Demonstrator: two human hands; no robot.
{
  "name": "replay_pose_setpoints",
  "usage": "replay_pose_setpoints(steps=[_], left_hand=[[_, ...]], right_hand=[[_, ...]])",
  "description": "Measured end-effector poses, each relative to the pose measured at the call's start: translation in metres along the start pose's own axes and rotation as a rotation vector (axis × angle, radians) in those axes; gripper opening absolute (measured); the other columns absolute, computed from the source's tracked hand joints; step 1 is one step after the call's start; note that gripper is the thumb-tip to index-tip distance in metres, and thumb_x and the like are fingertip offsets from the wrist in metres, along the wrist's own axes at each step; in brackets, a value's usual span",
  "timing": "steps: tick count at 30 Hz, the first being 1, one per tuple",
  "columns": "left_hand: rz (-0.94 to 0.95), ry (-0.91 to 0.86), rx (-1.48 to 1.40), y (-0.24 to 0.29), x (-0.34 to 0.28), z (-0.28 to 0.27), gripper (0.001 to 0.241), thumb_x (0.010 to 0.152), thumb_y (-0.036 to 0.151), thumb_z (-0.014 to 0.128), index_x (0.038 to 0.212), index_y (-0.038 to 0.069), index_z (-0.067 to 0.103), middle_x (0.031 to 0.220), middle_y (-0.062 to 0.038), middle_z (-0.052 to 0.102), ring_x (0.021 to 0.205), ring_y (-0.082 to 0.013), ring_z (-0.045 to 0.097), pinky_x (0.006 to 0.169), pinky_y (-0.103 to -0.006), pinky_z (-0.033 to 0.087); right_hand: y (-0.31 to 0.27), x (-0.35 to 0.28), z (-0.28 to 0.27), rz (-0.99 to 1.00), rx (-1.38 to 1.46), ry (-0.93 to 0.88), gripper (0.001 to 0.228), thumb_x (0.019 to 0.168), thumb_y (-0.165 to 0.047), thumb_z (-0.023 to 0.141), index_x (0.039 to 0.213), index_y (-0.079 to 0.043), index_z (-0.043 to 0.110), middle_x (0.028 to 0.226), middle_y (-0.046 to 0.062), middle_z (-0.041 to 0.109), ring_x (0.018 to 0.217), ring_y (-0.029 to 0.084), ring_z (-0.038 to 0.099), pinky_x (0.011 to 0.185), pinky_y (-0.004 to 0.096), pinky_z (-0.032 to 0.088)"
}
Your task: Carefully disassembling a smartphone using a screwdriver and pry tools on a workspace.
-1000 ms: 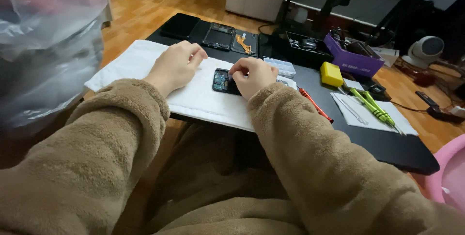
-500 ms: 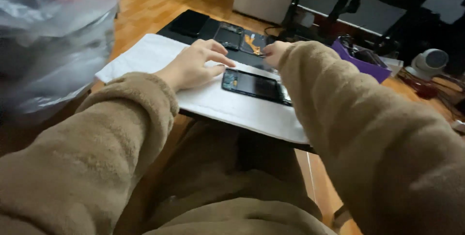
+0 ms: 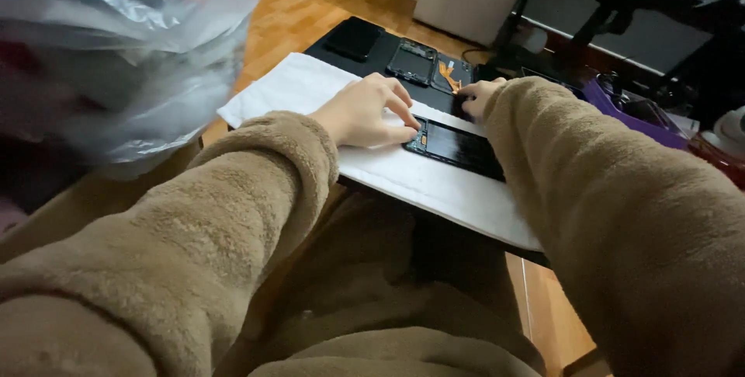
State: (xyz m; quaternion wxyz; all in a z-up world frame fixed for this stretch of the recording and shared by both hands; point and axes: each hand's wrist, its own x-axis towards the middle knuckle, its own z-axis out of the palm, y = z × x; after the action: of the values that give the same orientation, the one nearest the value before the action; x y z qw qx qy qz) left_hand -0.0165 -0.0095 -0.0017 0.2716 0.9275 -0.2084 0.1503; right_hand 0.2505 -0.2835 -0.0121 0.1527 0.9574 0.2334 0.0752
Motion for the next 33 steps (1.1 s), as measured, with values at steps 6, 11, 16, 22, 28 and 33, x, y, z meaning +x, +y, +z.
replay_pose_setpoints(steps=[6, 11, 16, 22, 28, 33], left_hand=[[0.026, -0.001, -0.009, -0.004, 0.002, 0.002, 0.027, 0.082, 0.047, 0.069, 0.102, 0.034, 0.081, 0.126, 0.006, 0.067, 0.13, -0.0202, 0.055, 0.108, -0.0431, 0.046], [0.013, -0.007, -0.021, 0.0, 0.0, -0.001, 0.027, 0.082, 0.047, 0.069, 0.102, 0.033, 0.081, 0.125, 0.005, 0.068, 0.128, -0.0209, 0.056, 0.107, -0.0431, 0.047], [0.0, -0.006, -0.04, 0.001, -0.001, -0.002, 0.029, 0.08, 0.046, 0.07, 0.102, 0.032, 0.081, 0.125, 0.003, 0.068, 0.127, -0.0227, 0.057, 0.106, -0.0438, 0.047], [-0.036, -0.009, -0.066, 0.002, -0.002, -0.003, 0.03, 0.079, 0.046, 0.071, 0.104, 0.033, 0.082, 0.124, 0.004, 0.069, 0.125, -0.0217, 0.059, 0.106, -0.0427, 0.047], [-0.058, -0.013, -0.096, 0.001, -0.001, -0.002, 0.031, 0.079, 0.042, 0.068, 0.105, 0.032, 0.081, 0.124, 0.004, 0.07, 0.124, -0.0233, 0.06, 0.109, -0.043, 0.046], [-0.105, -0.005, -0.117, 0.001, 0.0, 0.0, 0.032, 0.076, 0.045, 0.068, 0.103, 0.034, 0.082, 0.124, 0.006, 0.071, 0.123, -0.0224, 0.062, 0.11, -0.0423, 0.045]], right_hand=[[0.0, 0.009, -0.004, 0.091, 0.075, -0.12, 0.057, 0.085, -0.038, 0.064, 0.141, -0.045, 0.063, 0.139, -0.005, 0.068, 0.139, 0.025, 0.053, 0.116, 0.039, 0.043], [0.018, 0.039, 0.022, 0.107, 0.156, -0.089, 0.059, 0.078, -0.034, 0.069, 0.136, -0.044, 0.067, 0.129, -0.008, 0.072, 0.133, 0.025, 0.058, 0.11, 0.04, 0.048], [0.0, 0.011, 0.0, 0.139, 0.362, -0.104, 0.055, 0.08, -0.014, 0.067, 0.133, -0.028, 0.072, 0.126, 0.008, 0.074, 0.129, 0.032, 0.061, 0.107, 0.045, 0.052], [-0.002, 0.002, -0.007, 0.115, 0.361, -0.066, 0.056, 0.081, -0.01, 0.064, 0.133, -0.03, 0.073, 0.125, 0.008, 0.074, 0.124, 0.036, 0.064, 0.104, 0.048, 0.053], [-0.007, -0.001, -0.015, 0.107, 0.456, -0.103, 0.062, 0.08, 0.001, 0.053, 0.134, -0.022, 0.073, 0.129, 0.012, 0.072, 0.125, 0.039, 0.062, 0.102, 0.051, 0.054], [0.004, 0.029, 0.004, -0.024, 0.319, 0.002, 0.057, 0.077, -0.004, 0.055, 0.128, -0.021, 0.075, 0.112, 0.011, 0.076, 0.111, 0.036, 0.07, 0.097, 0.049, 0.057]])
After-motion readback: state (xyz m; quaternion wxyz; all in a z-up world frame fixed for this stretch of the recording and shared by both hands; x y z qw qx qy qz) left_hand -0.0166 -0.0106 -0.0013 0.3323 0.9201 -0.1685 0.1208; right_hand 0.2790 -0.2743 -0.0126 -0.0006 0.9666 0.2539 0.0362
